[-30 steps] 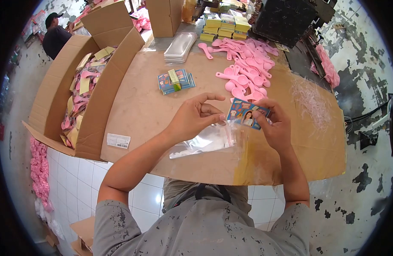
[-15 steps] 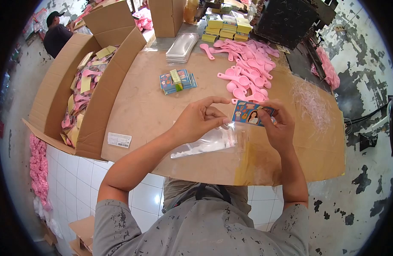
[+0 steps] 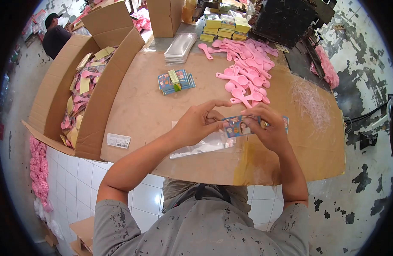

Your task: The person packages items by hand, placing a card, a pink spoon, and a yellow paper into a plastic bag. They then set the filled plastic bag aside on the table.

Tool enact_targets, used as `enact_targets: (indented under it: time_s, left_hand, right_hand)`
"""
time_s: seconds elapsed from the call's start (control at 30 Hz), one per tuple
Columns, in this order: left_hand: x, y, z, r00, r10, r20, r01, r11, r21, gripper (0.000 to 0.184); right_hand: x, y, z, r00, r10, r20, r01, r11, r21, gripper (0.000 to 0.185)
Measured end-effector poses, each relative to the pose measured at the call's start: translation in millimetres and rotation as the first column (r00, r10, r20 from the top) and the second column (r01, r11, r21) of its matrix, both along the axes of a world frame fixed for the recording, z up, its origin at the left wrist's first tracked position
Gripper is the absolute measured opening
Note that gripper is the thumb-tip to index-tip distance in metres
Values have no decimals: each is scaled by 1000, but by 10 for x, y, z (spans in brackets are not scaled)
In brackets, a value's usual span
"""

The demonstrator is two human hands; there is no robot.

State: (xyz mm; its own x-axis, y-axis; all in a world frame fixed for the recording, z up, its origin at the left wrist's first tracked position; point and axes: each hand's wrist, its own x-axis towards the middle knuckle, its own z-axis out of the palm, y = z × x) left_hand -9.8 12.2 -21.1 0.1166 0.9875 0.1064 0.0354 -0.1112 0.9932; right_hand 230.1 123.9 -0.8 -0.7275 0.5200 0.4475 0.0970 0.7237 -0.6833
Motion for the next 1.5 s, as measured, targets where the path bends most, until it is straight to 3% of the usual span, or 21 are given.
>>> enact_targets:
  time_s: [0.07,0.17,0.27,0.37,0.47,0.53,0.57,0.67,0.77,0.87,0.93,1.07,1.17,1.27,1.37,1.47,1.5]
  left_hand:
    - [33,-20,-10,997,-19,-70,22,998,51,52]
    - [27,-39,25,986,-32,-161,35,999,15,50]
    - [43,2,-25,998,53,47,-51,998,-24,50]
    - [3,-6,-9,999,41,4,-41,998,-53,45]
    - [15,-7,-13,990,47,-130,-54,997,-53,40]
    - [-3,15,-60,994,80,-78,-84,996,-40,36]
    - [-9,32,-79,994,96,-52,-98,995,-32,34]
    - [-42,50,-88,997,82,7,-82,995,-50,34]
    - [-38,52,-106,993,84,78,-81,996,-48,34]
    - [-50,25,9,992,104,76,-100,993,-60,34]
    - [-68,22,64,992,106,74,-100,992,-73,34]
    - [-80,42,-27,994,93,59,-88,993,-74,34]
    - [-60,53,-68,994,99,38,-97,993,-62,34]
    - [-63,13,44,994,105,-14,-106,993,-45,33]
    - [-51,22,31,994,104,16,-102,992,-69,33]
    - [-59,25,-5,997,76,-33,-79,993,-86,31]
    - [-58,34,-39,998,57,-30,-59,994,-96,31]
  right_hand:
    - [-70,-90,-103,1000,-9,-15,4,965,-262,34]
    - [-181,-155,-123,973,-107,-207,4,897,-441,36]
    - [-89,-60,-208,967,-180,-183,53,838,-542,24]
    - [-61,-41,-214,998,42,-53,-51,981,-187,15]
    - [-123,-41,-137,995,94,-15,-95,954,-284,19]
    - [-183,96,-126,965,-231,126,233,972,-5,18]
    - [-191,157,-137,904,-397,158,376,914,151,17]
    - [-146,301,-359,850,-494,184,320,760,565,17]
    - [-200,257,-387,858,-501,111,341,718,606,21]
    - [-115,306,-395,917,-364,160,312,908,279,21]
    - [-73,195,-164,951,-280,131,275,960,55,19]
    - [96,165,53,984,-142,105,166,948,-270,18]
    - [123,216,11,992,-128,-19,109,904,-412,17]
    - [106,197,39,990,-135,-41,106,907,-407,16]
    - [59,125,133,998,-59,-1,57,966,-253,15]
    - [43,145,174,999,12,43,-14,999,37,16]
    - [35,130,209,995,17,100,-21,999,33,15]
